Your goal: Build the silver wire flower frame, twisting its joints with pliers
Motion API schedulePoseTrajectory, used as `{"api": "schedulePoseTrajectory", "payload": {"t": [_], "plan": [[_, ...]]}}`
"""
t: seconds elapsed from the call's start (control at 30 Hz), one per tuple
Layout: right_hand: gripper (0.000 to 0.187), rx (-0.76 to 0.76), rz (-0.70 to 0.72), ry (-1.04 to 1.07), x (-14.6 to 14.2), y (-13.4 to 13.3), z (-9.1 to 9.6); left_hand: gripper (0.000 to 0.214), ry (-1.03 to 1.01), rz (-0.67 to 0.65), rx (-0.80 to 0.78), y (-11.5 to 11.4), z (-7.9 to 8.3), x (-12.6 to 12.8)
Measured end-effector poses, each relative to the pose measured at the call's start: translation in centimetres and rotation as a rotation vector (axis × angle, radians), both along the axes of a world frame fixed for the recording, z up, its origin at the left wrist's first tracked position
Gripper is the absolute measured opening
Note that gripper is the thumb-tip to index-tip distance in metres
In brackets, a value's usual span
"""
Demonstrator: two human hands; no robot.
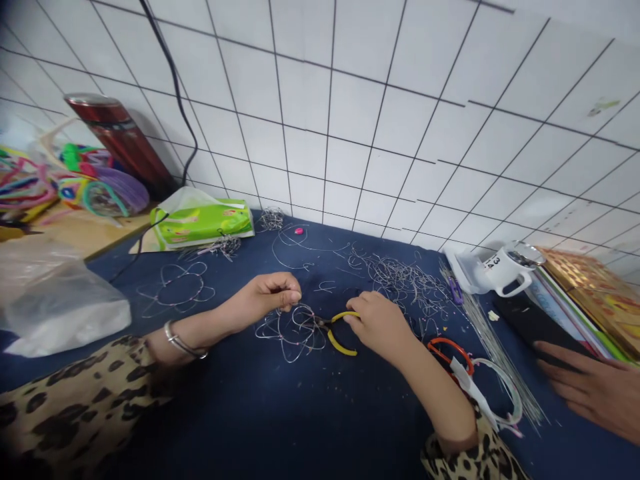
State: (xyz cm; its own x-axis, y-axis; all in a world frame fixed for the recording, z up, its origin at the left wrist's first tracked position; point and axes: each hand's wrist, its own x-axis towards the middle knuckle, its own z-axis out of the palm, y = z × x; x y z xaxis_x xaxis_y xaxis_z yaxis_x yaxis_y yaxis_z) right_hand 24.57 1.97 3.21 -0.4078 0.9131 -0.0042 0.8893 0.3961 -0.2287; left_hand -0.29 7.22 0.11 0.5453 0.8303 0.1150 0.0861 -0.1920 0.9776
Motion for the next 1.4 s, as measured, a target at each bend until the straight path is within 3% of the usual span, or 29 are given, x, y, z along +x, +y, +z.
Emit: {"api": "schedulePoseTrajectory", "payload": {"t": [0.2,0.4,0.57,0.83,1.0,1.17,1.4], "plan": [[0.069,-0.027,0.136,-0.121,-0.9,-0.6,-0.7,0.017,0.018,0.026,0.018,0.5,0.8,-0.6],[0.04,-0.015,0.148,-0.205,-2.4,-1.5,-0.7,0.018,-0.001,0.034,0.023,0.6,0.7,-0.7],[0.017,0.045,0.06,-0.299,-3.4,-2.1,-1.4,0.017,-0.01,0.019,0.018,0.6,1.0,-0.7],[0.016,0.059,0.009,-0.343,-2.5,-1.6,-1.3,0.018,-0.042,-0.057,-0.022,0.3,1.5,-0.7],[0.018,0.092,-0.064,-0.164,-1.4,-0.8,-1.0,0.017,-0.05,-0.078,-0.04,0.0,1.5,-0.5],[0.023,0.156,-0.01,0.086,-1.1,-1.0,0.1,0.016,-0.075,-0.07,-0.057,-0.3,1.4,-0.3],[0.024,0.241,0.055,0.062,-2.1,-1.9,0.1,0.017,-0.061,-0.033,-0.04,-0.9,1.4,0.1]]}}
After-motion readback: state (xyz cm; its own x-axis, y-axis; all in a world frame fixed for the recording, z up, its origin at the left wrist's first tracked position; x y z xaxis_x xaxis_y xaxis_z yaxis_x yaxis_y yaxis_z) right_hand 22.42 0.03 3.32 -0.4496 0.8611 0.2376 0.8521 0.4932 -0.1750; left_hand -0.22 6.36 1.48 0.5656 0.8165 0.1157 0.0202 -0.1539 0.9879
